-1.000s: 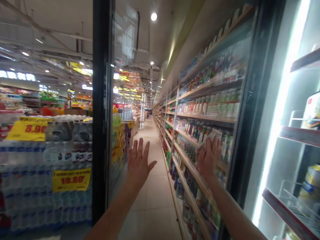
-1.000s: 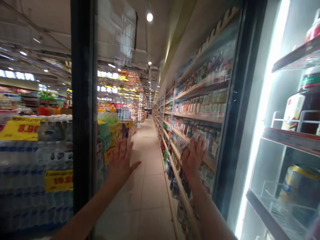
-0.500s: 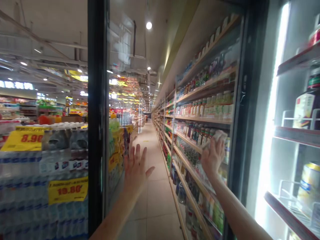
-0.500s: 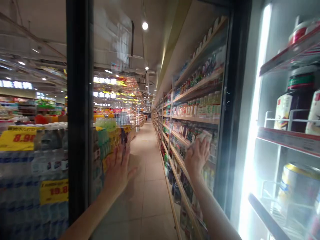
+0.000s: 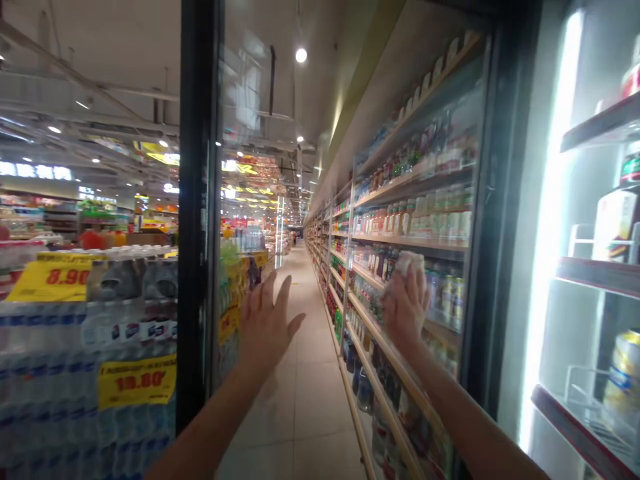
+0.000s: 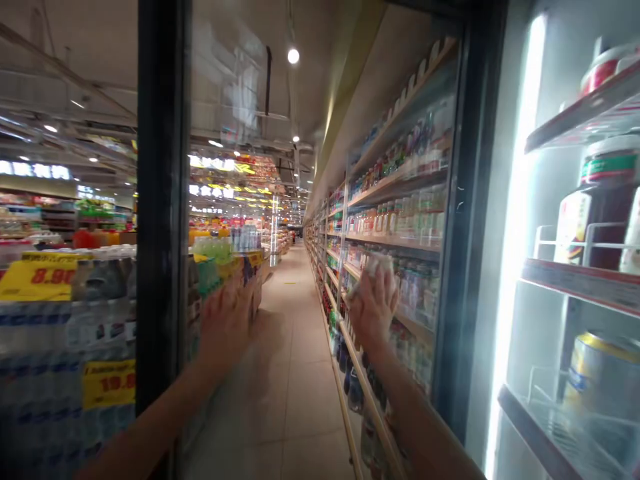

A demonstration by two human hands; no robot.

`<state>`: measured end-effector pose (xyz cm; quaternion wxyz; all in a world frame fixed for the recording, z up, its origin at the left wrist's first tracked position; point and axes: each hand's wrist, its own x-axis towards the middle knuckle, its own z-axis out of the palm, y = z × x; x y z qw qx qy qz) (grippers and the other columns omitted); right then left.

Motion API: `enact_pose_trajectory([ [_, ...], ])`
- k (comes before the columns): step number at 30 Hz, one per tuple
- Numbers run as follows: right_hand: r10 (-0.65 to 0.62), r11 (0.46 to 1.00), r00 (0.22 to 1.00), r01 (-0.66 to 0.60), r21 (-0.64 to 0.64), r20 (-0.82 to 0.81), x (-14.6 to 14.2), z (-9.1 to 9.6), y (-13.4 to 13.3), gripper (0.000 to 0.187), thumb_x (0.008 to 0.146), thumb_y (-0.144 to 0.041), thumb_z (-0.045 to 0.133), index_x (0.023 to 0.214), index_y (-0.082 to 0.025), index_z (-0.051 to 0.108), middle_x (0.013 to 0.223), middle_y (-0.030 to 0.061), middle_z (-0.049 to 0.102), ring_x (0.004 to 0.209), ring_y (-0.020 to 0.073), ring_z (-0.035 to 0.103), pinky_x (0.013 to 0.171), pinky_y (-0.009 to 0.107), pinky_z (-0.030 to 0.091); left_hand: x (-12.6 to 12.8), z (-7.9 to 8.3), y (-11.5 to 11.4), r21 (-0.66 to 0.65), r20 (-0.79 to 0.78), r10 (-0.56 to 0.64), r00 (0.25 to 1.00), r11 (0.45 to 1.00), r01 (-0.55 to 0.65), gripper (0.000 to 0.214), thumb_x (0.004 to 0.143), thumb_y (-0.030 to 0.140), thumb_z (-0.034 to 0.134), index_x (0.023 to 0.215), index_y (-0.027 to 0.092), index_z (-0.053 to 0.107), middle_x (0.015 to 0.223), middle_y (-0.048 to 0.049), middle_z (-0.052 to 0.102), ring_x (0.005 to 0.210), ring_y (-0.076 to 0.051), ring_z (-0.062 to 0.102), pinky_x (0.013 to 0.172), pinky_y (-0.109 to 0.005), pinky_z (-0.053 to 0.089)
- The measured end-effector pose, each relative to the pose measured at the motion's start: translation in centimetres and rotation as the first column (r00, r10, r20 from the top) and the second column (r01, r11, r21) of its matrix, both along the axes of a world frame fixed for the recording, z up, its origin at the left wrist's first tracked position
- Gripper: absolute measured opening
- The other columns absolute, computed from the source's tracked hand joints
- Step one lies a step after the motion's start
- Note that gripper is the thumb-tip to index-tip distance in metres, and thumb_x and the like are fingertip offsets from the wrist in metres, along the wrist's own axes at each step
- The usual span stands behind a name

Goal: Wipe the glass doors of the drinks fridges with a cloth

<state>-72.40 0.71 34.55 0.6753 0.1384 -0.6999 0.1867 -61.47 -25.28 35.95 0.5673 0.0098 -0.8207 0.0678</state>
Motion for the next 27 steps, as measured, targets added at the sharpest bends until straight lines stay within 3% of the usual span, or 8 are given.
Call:
enact_pose_trajectory([
  [3,0.040,0.953,0.999,-0.029,0.302,-0.028,0.4,0.2,0.1,0.046,0.085,-0.027,0.043,0.130,-0.028,0.049,0.144,0.0054,0.039,0.138,0.0248,0.025,0.111,0.049,0.018,0.0,2.3,-0.6,-0.008,-0.010,-0.012,1.000,1.000,0.012,0.077,0.075,0.050,0.063,0.140,0.021,0.034,0.152,-0.0127,0.021,0.137,-0.037,0.021,0.109,-0.057,0.019],
  [6,-0.040,0.999,0.999,0.040,-0.013,0.012,-0.6,2.2,2.4,0.047,0.086,-0.028,0.039,0.132,-0.022,0.047,0.145,0.0120,0.037,0.137,0.0291,0.026,0.107,0.055,0.023,0.1,2.9,-0.9,-0.022,0.008,-0.030,1.000,0.999,0.030,0.080,0.076,0.055,0.060,0.142,0.022,0.030,0.153,-0.0108,0.017,0.140,-0.037,0.012,0.109,-0.059,0.016],
  [9,-0.073,0.954,0.995,0.088,-0.288,0.061,-0.8,4.2,2.7,0.051,0.087,-0.029,0.035,0.135,-0.014,0.043,0.146,0.0184,0.032,0.137,0.0333,0.024,0.103,0.058,0.027,0.3,2.6,-0.8,-0.025,0.004,-0.029,1.000,0.999,0.029,0.080,0.076,0.055,0.060,0.142,0.022,0.029,0.152,-0.0114,0.018,0.140,-0.037,0.012,0.108,-0.061,0.017],
  [12,-0.014,0.999,1.000,0.014,0.045,-0.015,0.4,4.0,0.1,0.048,0.086,-0.029,0.039,0.132,-0.020,0.047,0.145,0.0123,0.036,0.139,0.0295,0.022,0.107,0.054,0.023,0.5,2.4,-0.6,-0.041,-0.016,-0.018,1.000,0.999,0.017,0.079,0.076,0.054,0.060,0.142,0.021,0.031,0.152,-0.0126,0.019,0.140,-0.037,0.014,0.108,-0.061,0.017],
  [15,0.065,0.922,0.996,-0.035,0.385,-0.065,1.0,2.8,-0.9,0.042,0.085,-0.029,0.043,0.126,-0.029,0.052,0.141,0.0049,0.043,0.139,0.0241,0.024,0.112,0.048,0.018,0.8,2.4,-0.6,-0.047,-0.010,0.019,1.000,0.999,-0.019,0.078,0.076,0.050,0.063,0.141,0.020,0.032,0.152,-0.0136,0.020,0.139,-0.038,0.016,0.107,-0.061,0.020],
  [18,-0.022,0.994,0.999,0.026,0.104,-0.039,-0.2,3.2,1.8,0.045,0.086,-0.028,0.039,0.129,-0.024,0.050,0.143,0.0098,0.040,0.137,0.0271,0.026,0.108,0.052,0.023,1.2,3.2,-0.6,-0.051,0.016,0.039,0.999,0.998,-0.038,0.077,0.074,0.047,0.065,0.140,0.021,0.035,0.150,-0.0139,0.025,0.137,-0.039,0.021,0.105,-0.059,0.024],
  [22,-0.094,0.948,0.995,0.097,-0.303,0.024,-1.1,4.9,3.1,0.052,0.087,-0.029,0.033,0.135,-0.015,0.044,0.146,0.0171,0.033,0.136,0.0329,0.026,0.102,0.057,0.029,1.0,5.9,0.2,-0.014,0.013,0.027,1.000,1.000,-0.027,0.070,0.076,0.045,0.063,0.136,0.019,0.040,0.145,-0.0156,0.034,0.133,-0.037,0.031,0.104,-0.053,0.030],
  [27,-0.025,0.970,0.999,0.033,0.241,-0.036,0.6,3.9,-0.8,0.044,0.086,-0.030,0.040,0.129,-0.026,0.050,0.144,0.0075,0.039,0.139,0.0268,0.023,0.109,0.051,0.024,-0.8,8.4,2.6,-0.058,-0.006,-0.011,1.000,0.998,0.010,0.084,0.073,0.059,0.060,0.142,0.021,0.030,0.152,-0.0151,0.017,0.139,-0.039,0.013,0.105,-0.064,0.019],
])
